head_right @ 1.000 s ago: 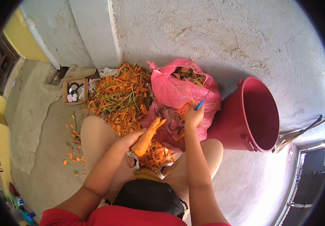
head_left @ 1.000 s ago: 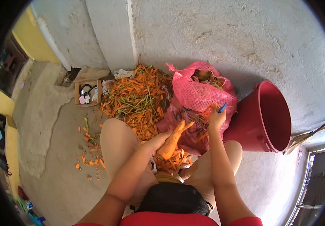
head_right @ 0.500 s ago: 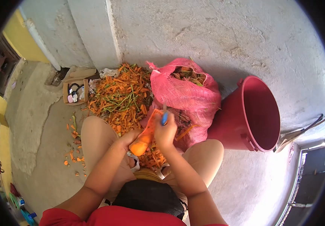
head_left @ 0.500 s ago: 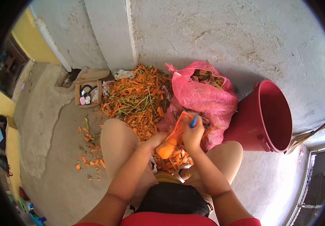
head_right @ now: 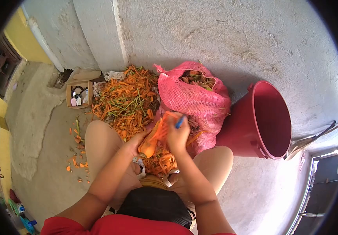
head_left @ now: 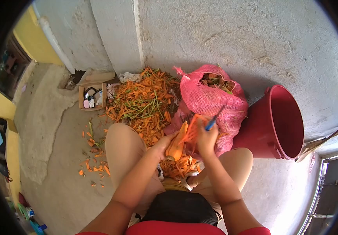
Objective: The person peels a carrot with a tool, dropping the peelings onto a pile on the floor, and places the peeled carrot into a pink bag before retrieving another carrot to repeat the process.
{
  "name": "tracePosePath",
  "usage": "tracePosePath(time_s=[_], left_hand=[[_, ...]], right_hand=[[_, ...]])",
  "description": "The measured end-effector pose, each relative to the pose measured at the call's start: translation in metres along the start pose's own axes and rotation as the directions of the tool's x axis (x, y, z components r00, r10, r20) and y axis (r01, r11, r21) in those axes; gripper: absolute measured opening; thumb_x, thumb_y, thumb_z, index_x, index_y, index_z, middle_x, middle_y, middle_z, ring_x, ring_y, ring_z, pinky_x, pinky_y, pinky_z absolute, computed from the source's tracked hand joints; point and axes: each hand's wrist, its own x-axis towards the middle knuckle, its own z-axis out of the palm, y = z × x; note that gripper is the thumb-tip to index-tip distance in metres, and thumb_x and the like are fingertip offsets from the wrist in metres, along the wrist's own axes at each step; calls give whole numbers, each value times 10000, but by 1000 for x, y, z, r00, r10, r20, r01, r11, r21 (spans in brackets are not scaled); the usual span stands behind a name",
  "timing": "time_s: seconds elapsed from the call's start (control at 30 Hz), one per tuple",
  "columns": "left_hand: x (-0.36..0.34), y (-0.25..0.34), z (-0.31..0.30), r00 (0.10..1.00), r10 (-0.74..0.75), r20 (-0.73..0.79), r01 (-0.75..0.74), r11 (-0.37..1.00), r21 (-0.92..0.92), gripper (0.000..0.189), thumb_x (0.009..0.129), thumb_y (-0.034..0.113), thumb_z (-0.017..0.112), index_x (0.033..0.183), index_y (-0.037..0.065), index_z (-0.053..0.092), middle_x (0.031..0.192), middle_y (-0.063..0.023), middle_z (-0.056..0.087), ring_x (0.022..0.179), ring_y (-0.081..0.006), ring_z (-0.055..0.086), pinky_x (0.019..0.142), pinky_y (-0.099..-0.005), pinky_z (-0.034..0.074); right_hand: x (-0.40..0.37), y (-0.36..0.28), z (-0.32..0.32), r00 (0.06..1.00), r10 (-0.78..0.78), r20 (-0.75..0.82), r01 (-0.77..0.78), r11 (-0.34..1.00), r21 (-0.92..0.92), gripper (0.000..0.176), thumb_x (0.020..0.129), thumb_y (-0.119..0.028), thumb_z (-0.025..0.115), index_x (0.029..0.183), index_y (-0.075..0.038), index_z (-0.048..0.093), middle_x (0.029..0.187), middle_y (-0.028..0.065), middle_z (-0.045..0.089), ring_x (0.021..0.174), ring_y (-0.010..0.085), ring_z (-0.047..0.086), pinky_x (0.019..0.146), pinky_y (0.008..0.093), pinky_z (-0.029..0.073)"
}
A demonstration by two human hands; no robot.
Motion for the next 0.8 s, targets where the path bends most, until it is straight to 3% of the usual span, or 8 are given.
tracePosePath(time_s=[0.23,0.3,0.37,0.47,0.57,0.7,0.73,0.8], left_hand=[[-9,-2,12,995,88,-37,-80,981,176,347,887,329,361,1021,32,479,882,-88,566,741,-194,581,674,-342,508],[-10,4,6,988,-39,150,-2,964,265,336,891,315,358,1021,30,479,877,-92,565,728,-186,580,680,-316,504],[-11,-4,8,996,-71,61,48,947,317,344,895,315,351,1027,23,474,842,-91,558,695,-171,574,684,-325,505],[-5,-12,-3,993,-66,97,35,958,283,371,882,351,376,1011,25,494,794,-113,582,651,-210,594,573,-334,507],[-15,-6,15,1000,12,-2,-12,988,155,366,877,347,392,1038,33,490,821,-107,584,670,-212,597,586,-335,507],[-1,-4,3,996,49,-74,-38,989,144,338,875,312,402,1051,37,488,867,-109,588,704,-214,597,623,-339,509],[-1,-4,8,993,89,-74,-81,991,103,325,882,287,377,1047,31,491,916,-110,585,750,-204,596,666,-330,505],[0,-5,5,997,63,-35,-59,992,112,340,878,324,383,1055,55,492,918,-83,581,792,-194,594,672,-331,504]], right_hand=[[-18,1,11,982,144,120,-95,933,-346,114,772,-88,575,843,-4,542,586,25,468,536,75,419,490,243,360],[-2,17,5,1000,5,-15,-11,916,-402,167,762,-149,595,790,3,534,561,75,463,504,133,422,478,303,363],[39,61,-19,962,-145,-230,9,862,-507,220,753,-193,605,750,9,515,568,107,484,496,188,435,488,337,372],[71,80,-57,900,-81,-428,-164,846,-507,254,769,-216,592,737,16,495,592,130,518,517,233,491,507,349,394],[69,73,-61,895,-100,-436,-39,953,-300,198,774,-173,589,781,13,521,614,88,529,555,167,498,514,309,394],[26,31,-17,987,118,-109,-111,991,68,150,753,-96,607,849,4,548,727,33,555,627,93,491,554,236,408],[12,19,-5,999,21,-42,-20,999,31,179,741,-101,624,862,1,540,738,40,554,645,88,494,568,230,418],[-14,-3,9,981,175,81,-174,984,-26,250,738,-70,619,945,5,500,821,60,571,696,88,530,603,209,438]])
